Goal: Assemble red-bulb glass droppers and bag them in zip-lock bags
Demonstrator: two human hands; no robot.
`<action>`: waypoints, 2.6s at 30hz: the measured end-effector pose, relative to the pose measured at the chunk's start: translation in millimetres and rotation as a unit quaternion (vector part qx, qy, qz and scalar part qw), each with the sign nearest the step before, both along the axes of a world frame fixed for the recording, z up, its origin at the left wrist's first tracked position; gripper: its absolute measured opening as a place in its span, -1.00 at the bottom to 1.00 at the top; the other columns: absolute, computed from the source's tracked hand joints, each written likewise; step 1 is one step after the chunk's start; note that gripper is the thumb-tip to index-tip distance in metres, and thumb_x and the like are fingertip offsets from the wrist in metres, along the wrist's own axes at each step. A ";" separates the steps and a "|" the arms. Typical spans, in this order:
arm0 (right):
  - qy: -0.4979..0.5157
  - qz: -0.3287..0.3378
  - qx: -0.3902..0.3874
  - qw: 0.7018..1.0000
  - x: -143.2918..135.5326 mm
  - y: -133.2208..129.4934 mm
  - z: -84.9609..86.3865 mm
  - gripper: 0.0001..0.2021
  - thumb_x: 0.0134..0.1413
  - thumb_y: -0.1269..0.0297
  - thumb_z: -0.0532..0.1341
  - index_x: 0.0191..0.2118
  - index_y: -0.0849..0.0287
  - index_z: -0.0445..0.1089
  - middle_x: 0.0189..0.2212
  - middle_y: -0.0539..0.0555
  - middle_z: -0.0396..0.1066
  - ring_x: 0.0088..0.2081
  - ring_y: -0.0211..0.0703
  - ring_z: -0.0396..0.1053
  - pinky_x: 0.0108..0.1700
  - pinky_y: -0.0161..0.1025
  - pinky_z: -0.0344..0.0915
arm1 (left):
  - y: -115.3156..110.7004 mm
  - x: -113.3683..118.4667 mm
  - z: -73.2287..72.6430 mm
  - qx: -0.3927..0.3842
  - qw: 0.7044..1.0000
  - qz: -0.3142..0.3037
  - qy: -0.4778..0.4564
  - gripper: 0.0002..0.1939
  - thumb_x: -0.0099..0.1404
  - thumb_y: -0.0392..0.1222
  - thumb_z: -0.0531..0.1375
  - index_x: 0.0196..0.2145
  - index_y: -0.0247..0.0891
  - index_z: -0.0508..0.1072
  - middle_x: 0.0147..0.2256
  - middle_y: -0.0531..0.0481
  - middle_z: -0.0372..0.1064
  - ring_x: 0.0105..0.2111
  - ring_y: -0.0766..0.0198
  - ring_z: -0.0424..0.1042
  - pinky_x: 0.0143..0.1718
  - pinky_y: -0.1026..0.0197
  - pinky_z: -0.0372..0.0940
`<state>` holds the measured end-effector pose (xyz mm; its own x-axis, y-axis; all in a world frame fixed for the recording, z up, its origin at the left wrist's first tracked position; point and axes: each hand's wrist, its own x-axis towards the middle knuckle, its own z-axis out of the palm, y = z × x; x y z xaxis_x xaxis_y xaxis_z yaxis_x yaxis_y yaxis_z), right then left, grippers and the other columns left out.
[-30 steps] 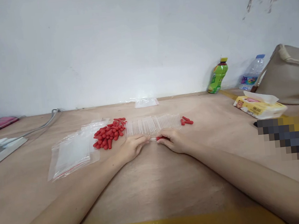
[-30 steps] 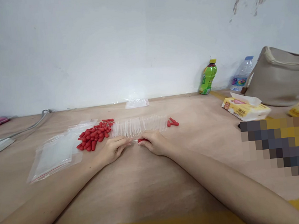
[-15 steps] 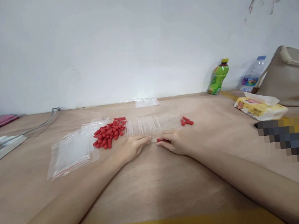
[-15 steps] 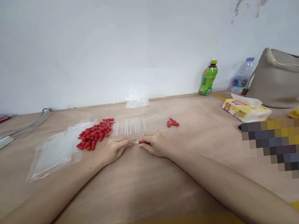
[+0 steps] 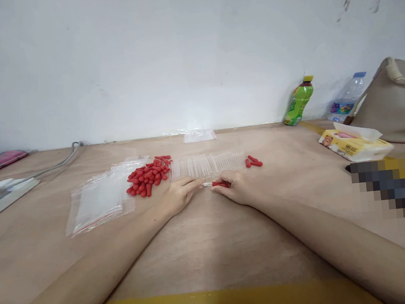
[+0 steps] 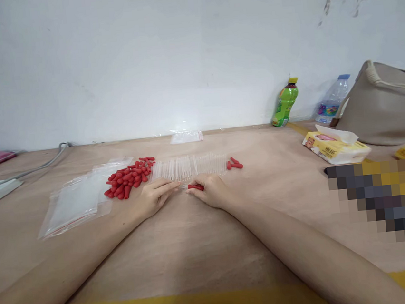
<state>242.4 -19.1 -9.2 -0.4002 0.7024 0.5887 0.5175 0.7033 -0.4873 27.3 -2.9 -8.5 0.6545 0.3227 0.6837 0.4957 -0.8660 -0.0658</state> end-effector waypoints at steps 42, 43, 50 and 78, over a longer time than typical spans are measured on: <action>0.004 0.032 -0.076 0.997 3.6 -1.8 1.7 -0.90 0.00 0.30 0.18 -0.39 0.20 0.40 -0.46 0.02 0.42 -0.42 -0.28 0.33 -0.36 -0.33 0.23 | -3.8 2.3 2.3 -0.025 0.999 -0.033 -0.031 -0.82 0.23 -0.28 0.12 -0.21 -0.33 0.45 -0.39 -0.09 0.47 -0.42 0.29 0.45 -0.40 0.28 0.37; 0.003 0.035 -0.065 0.997 2.8 -1.7 1.6 -0.90 0.01 0.31 0.18 -0.39 0.20 0.39 -0.47 0.02 0.42 -0.42 -0.28 0.33 -0.36 -0.33 0.23 | -3.6 2.7 1.8 -0.022 0.998 -0.038 -0.034 -0.82 0.23 -0.29 0.12 -0.22 -0.33 0.45 -0.39 -0.09 0.48 -0.42 0.29 0.45 -0.40 0.28 0.37; 0.015 0.047 -0.043 0.998 -2.1 -1.0 -1.2 -0.89 0.03 0.28 0.16 -0.38 0.18 0.40 -0.44 0.03 0.43 -0.39 -0.27 0.34 -0.32 -0.32 0.25 | -4.3 5.2 1.2 -0.017 0.997 -0.056 -0.043 -0.83 0.21 -0.33 0.13 -0.22 -0.34 0.45 -0.39 -0.10 0.49 -0.43 0.29 0.47 -0.40 0.28 0.38; 0.087 0.092 -0.210 0.970 4.3 -2.3 2.2 -0.86 -0.04 0.26 0.18 -0.35 0.19 0.41 -0.44 0.02 0.43 -0.41 -0.27 0.33 -0.37 -0.31 0.26 | -10.2 3.9 1.9 -0.061 0.996 -0.043 -0.048 -0.83 0.24 -0.32 0.08 -0.23 -0.31 0.43 -0.41 -0.06 0.47 -0.44 0.30 0.45 -0.41 0.28 0.36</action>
